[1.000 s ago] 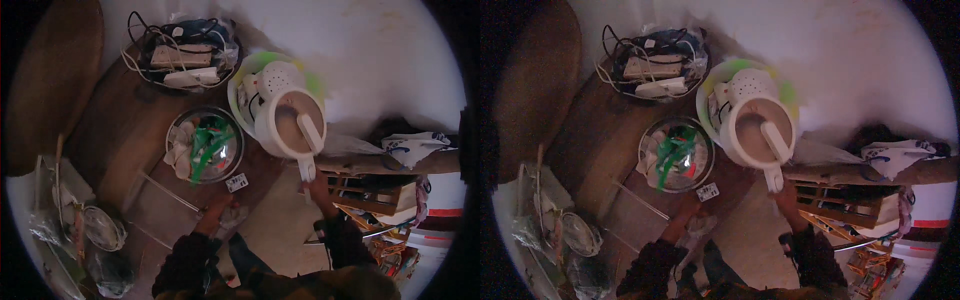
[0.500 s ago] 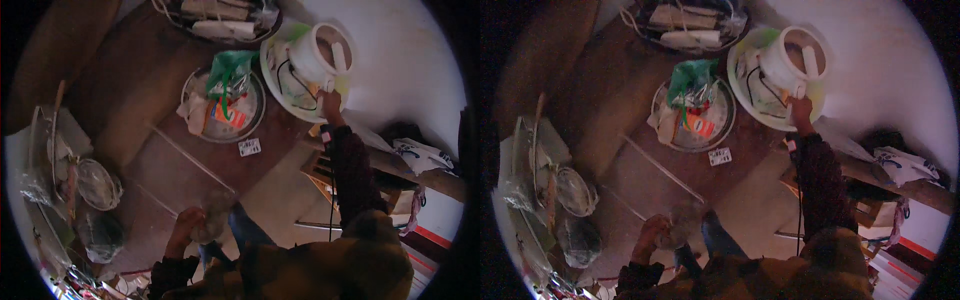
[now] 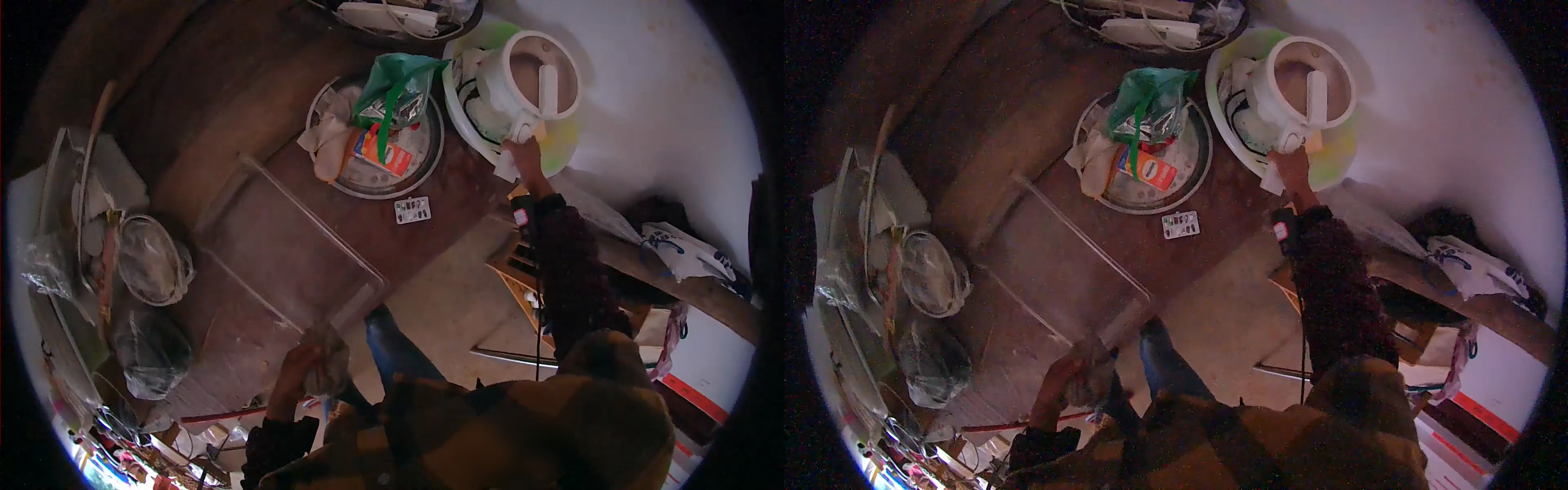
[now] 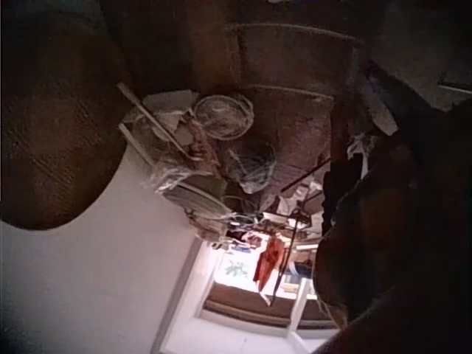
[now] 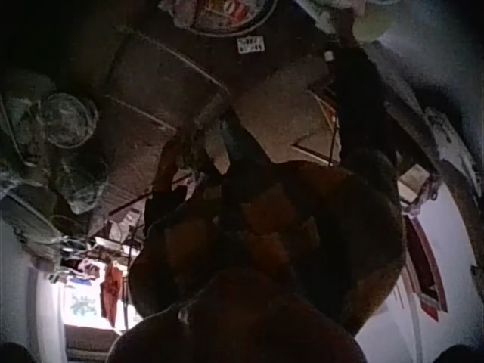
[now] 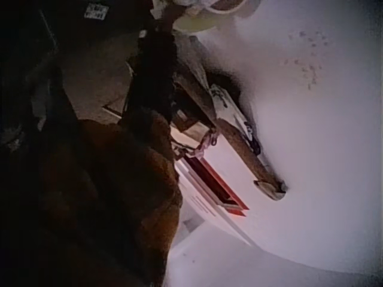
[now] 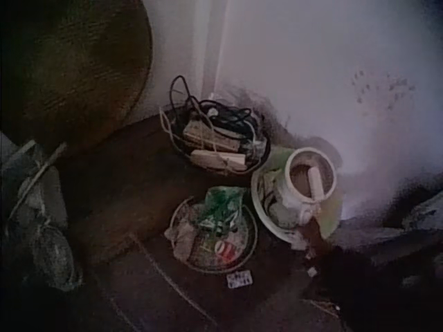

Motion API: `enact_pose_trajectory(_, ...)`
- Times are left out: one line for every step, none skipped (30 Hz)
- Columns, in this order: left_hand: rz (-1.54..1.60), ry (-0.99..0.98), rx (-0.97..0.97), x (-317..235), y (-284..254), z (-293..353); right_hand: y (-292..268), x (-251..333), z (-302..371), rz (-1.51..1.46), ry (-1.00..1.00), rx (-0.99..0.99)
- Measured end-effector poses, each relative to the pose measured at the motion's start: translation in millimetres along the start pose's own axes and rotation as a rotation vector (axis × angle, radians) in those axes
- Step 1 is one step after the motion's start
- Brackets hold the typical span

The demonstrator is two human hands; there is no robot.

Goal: The recorder wipes down a white plastic pot, its lid, and a steamer tray with a rag, then tidies objects on a wooden workbench.

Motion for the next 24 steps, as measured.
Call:
enact_pose_trajectory(0.027,-0.012,-0.006,4,-2,-2,0,1,2,0.006,0.008,0.009)
enact_pose_trajectory(0.042,-0.02,0.0,11,-4,-4,-1,2,3,0.012,0.016,0.018)
enact_pose_trajectory(0.055,-0.028,0.006,16,-7,-6,-3,6,3,0.006,-0.012,-0.002)
enact_pose_trajectory(0.068,-0.036,0.014,20,-8,-9,-9,10,4,-0.01,-0.043,-0.055)
enact_pose_trajectory(0.06,-0.022,0.016,23,-9,-11,-18,14,4,-0.024,-0.075,-0.112)
enact_pose_trajectory(0.059,-0.01,-0.001,24,-11,-11,-19,29,15,-0.055,-0.112,-0.181)
enact_pose_trajectory(0.056,0.002,-0.005,25,-12,-12,-28,34,22,-0.081,-0.149,-0.261)
enact_pose_trajectory(0.057,-0.01,-0.015,27,-12,-13,-41,43,31,-0.013,-0.248,-0.386)
enact_pose_trajectory(0.056,-0.022,-0.016,29,-11,-14,-55,46,40,0.059,-0.349,-0.518)
enact_pose_trajectory(0.062,-0.037,-0.034,31,-12,-15,-60,58,56,0.123,-0.451,-0.633)
enact_pose_trajectory(0.071,-0.044,-0.05,31,-13,-14,-48,65,70,0.051,-0.504,-0.525)
enact_pose_trajectory(0.094,-0.057,-0.093,28,-18,-6,-25,94,103,-0.036,-0.559,-0.389)
enact_pose_trajectory(0.112,-0.067,-0.119,25,-22,-1,-14,113,133,-0.112,-0.612,-0.265)
enact_pose_trajectory(0.127,-0.038,-0.035,20,-16,-3,29,73,146,-0.256,-0.352,0.172)
enact_pose_trajectory(0.148,0.001,0.008,15,-18,-7,66,61,173,-0.175,-0.413,0.324)
enact_pose_trajectory(0.175,0.041,0.045,12,-21,-11,81,42,201,-0.067,-0.466,0.458)
enact_pose_trajectory(0.129,0.033,-0.004,16,-36,1,95,62,242,0.176,-0.882,0.282)
enact_pose_trajectory(0.071,0.007,-0.023,18,-43,-4,110,61,250,0.253,-0.897,0.384)
enact_pose_trajectory(0.021,-0.034,-0.045,21,-59,-1,126,56,254,-0.048,-0.59,0.565)
enact_pose_trajectory(-0.191,0.163,-0.068,2,-73,1,135,37,245,-0.045,-0.543,0.537)
enact_pose_trajectory(-0.422,0.343,-0.067,-12,-89,5,146,18,236,-0.041,-0.501,0.505)
enact_pose_trajectory(-0.658,0.499,-0.065,-16,-104,15,158,13,237,0.051,-0.496,0.525)
enact_pose_trajectory(-0.789,0.628,-0.119,-20,-130,31,171,12,240,0.14,-0.495,0.554)
enact_pose_trajectory(-0.918,0.748,-0.168,-16,-158,52,176,17,246,0.221,-0.52,0.621)
Point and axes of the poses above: each hand's wrist, its own z-axis away from the middle knuckle, its own y-axis out of the palm, x = y × z, the point moved 8 cm from there along -z, towards the middle knuckle, and after that the axes turned 14 degrees about -x, right-handed, at the moved point
